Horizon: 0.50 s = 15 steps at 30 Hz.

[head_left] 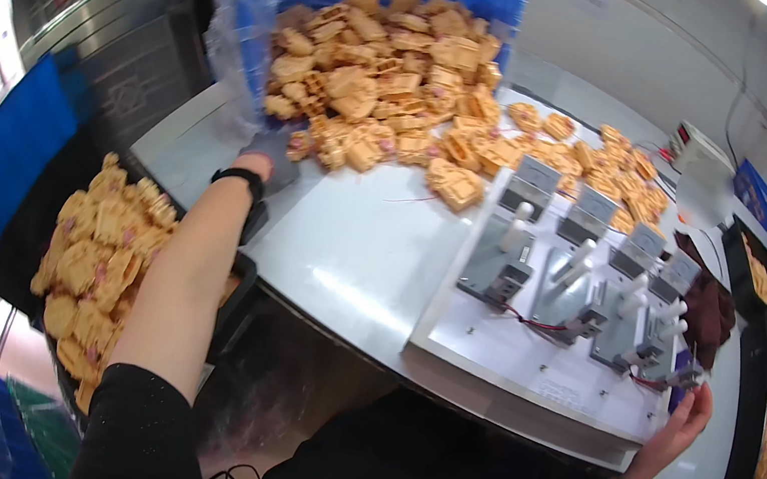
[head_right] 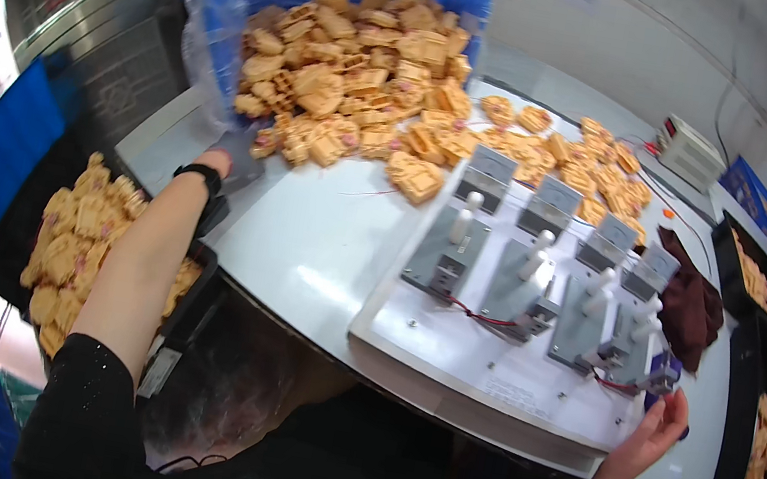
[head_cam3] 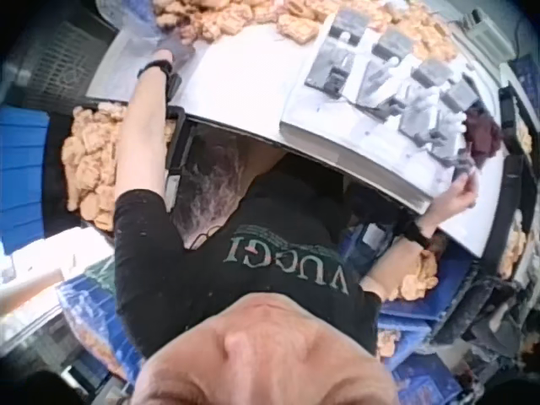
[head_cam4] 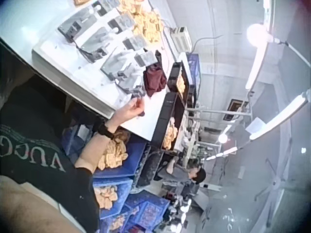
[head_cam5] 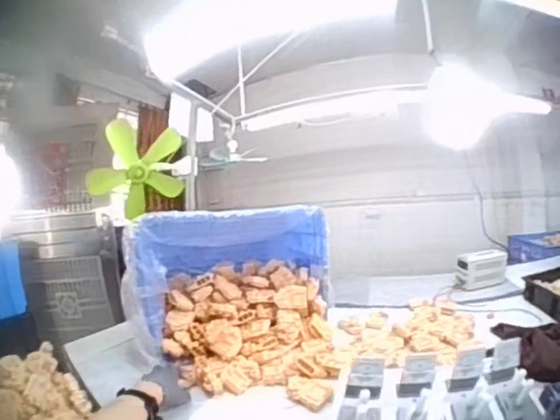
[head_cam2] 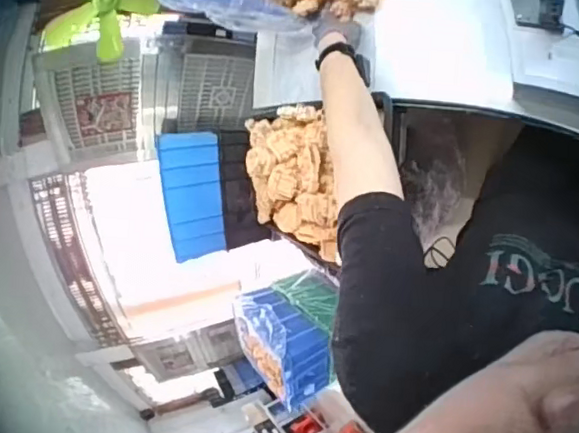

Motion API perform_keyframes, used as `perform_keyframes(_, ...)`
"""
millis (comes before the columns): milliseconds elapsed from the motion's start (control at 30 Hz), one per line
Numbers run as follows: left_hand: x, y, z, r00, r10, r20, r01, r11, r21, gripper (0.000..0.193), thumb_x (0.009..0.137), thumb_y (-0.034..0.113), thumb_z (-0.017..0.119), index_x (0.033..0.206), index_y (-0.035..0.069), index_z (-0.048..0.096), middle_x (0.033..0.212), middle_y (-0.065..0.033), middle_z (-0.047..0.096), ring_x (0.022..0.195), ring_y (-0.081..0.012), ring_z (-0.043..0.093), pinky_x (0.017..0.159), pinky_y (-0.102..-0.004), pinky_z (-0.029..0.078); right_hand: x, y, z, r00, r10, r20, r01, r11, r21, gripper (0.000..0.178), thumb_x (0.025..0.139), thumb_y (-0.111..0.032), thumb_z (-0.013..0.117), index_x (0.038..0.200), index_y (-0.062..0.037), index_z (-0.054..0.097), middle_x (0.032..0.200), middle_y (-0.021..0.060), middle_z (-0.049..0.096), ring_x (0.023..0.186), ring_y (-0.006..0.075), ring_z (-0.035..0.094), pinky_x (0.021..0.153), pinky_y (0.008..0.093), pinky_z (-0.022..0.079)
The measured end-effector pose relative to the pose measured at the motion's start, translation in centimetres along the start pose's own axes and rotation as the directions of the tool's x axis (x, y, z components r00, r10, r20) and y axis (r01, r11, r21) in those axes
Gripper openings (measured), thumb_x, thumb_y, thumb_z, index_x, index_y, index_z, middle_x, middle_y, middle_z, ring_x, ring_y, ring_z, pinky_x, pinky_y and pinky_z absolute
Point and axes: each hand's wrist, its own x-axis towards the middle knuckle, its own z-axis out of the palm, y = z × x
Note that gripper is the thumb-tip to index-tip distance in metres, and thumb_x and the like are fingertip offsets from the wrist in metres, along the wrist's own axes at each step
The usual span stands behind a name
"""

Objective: Assembling and testing plastic toy components using a fixture in a factory setting.

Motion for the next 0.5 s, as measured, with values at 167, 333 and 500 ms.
perform_keyframes(167,-0.5,-0.7,-1.6,0.976,-0.108,0.191,0.047,0.953,0.299,0.072,0.067,0.04,0.077,0.127,0.005,0.058,0.12,-0.0207,0.064,0.112,-0.0338,0.062,0.095,-0.0396,0.05,-0.7,-2.4,1.3,0.998,0.018,-0.055,-0.019,1.0,-0.008,0.032,0.101,-0.014,0.051,0.13,-0.0014,0.052,0.121,0.0092,0.056,0.114,0.0168,0.051,0.103,0.0303,0.038)
perform_keyframes(333,-2.4,-0.2,-4.4,0.917,-0.08,0.391,-0.027,0.965,0.262,0.073,0.065,0.043,0.079,0.124,0.004,0.06,0.112,-0.0155,0.068,0.094,-0.0269,0.067,0.085,-0.0343,0.053,-2.3,-4.0,1.8,0.986,-0.011,-0.164,0.021,0.998,0.064,0.028,0.101,-0.013,0.044,0.125,-0.0005,0.051,0.118,0.009,0.055,0.108,0.016,0.052,0.1,0.0299,0.039)
perform_keyframes(500,-8.3,4.6,-9.4,0.916,0.241,0.32,-0.028,0.836,-0.548,0.06,0.077,0.031,0.079,0.126,0.002,0.059,0.111,-0.0079,0.067,0.097,-0.0165,0.064,0.084,-0.0303,0.052,-6.8,-11.1,7.1,0.928,-0.225,0.296,0.107,0.924,0.367,0.023,0.092,-0.005,0.049,0.115,-0.0002,0.051,0.107,0.0088,0.05,0.092,0.0152,0.048,0.085,0.0295,0.042)
